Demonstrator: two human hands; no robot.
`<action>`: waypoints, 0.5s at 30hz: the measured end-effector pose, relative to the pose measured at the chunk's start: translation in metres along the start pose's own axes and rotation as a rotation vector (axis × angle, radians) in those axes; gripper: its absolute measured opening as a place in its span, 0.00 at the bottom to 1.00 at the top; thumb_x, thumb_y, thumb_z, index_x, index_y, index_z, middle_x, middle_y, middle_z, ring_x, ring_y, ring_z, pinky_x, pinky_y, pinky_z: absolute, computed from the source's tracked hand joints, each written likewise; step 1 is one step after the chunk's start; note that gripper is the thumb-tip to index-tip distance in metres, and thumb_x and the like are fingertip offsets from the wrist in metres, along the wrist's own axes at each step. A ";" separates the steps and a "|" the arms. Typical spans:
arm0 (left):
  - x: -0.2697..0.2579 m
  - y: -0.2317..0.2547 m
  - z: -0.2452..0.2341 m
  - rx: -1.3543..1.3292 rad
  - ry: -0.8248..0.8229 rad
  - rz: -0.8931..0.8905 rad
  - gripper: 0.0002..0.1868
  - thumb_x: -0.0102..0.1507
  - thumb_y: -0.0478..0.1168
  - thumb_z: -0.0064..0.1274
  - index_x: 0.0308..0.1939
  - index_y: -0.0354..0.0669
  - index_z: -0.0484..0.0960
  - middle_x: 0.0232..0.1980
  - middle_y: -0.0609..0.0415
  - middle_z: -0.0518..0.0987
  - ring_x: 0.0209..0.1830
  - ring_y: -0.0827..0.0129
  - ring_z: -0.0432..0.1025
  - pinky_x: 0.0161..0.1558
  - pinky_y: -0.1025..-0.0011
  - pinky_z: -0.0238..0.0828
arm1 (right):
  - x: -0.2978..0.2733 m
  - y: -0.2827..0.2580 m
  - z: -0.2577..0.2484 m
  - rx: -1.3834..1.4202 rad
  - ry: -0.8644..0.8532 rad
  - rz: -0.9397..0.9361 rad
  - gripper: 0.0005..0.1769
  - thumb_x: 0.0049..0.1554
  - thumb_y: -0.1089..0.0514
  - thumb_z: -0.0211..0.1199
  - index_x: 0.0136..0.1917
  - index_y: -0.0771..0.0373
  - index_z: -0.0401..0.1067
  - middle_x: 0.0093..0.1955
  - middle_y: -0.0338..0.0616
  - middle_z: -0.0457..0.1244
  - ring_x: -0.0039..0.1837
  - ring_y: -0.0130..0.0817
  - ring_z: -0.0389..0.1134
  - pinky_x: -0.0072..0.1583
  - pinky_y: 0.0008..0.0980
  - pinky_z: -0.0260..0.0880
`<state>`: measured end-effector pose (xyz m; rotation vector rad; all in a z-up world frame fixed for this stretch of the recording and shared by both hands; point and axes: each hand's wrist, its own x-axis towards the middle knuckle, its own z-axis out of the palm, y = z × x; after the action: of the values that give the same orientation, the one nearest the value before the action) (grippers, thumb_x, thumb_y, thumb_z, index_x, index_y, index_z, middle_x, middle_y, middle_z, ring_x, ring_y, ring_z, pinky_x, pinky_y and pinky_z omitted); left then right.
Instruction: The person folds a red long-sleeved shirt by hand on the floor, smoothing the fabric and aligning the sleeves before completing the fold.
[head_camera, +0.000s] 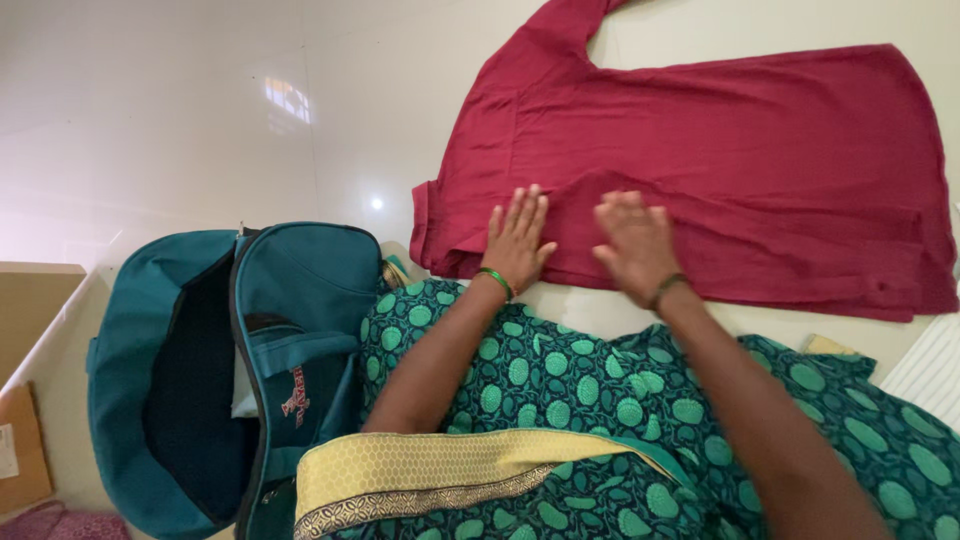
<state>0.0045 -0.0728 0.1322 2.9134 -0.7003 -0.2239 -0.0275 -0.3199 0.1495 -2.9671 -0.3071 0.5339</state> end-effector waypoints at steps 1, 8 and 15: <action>0.003 0.003 0.009 0.066 0.072 0.039 0.47 0.70 0.64 0.42 0.84 0.46 0.41 0.87 0.52 0.35 0.87 0.59 0.29 0.79 0.46 0.28 | 0.008 -0.015 0.002 0.033 0.126 -0.137 0.38 0.64 0.39 0.46 0.83 0.54 0.48 0.87 0.41 0.41 0.87 0.37 0.34 0.80 0.54 0.34; 0.002 0.000 0.010 -0.055 -0.223 -0.081 0.50 0.66 0.68 0.40 0.83 0.50 0.40 0.86 0.57 0.34 0.86 0.63 0.28 0.78 0.45 0.25 | 0.060 -0.037 0.025 -0.090 0.273 -0.265 0.40 0.64 0.35 0.43 0.83 0.51 0.46 0.87 0.34 0.39 0.86 0.31 0.34 0.79 0.53 0.30; 0.003 0.001 0.004 -0.048 -0.237 -0.060 0.49 0.67 0.69 0.37 0.83 0.50 0.38 0.86 0.57 0.32 0.86 0.61 0.26 0.78 0.44 0.24 | 0.066 -0.020 0.028 -0.075 0.352 -0.097 0.43 0.62 0.29 0.42 0.83 0.51 0.46 0.87 0.34 0.39 0.86 0.31 0.34 0.79 0.56 0.28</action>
<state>0.0064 -0.0751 0.1280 2.8929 -0.6295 -0.5916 0.0197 -0.2845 0.1042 -3.0209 -0.4375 -0.0139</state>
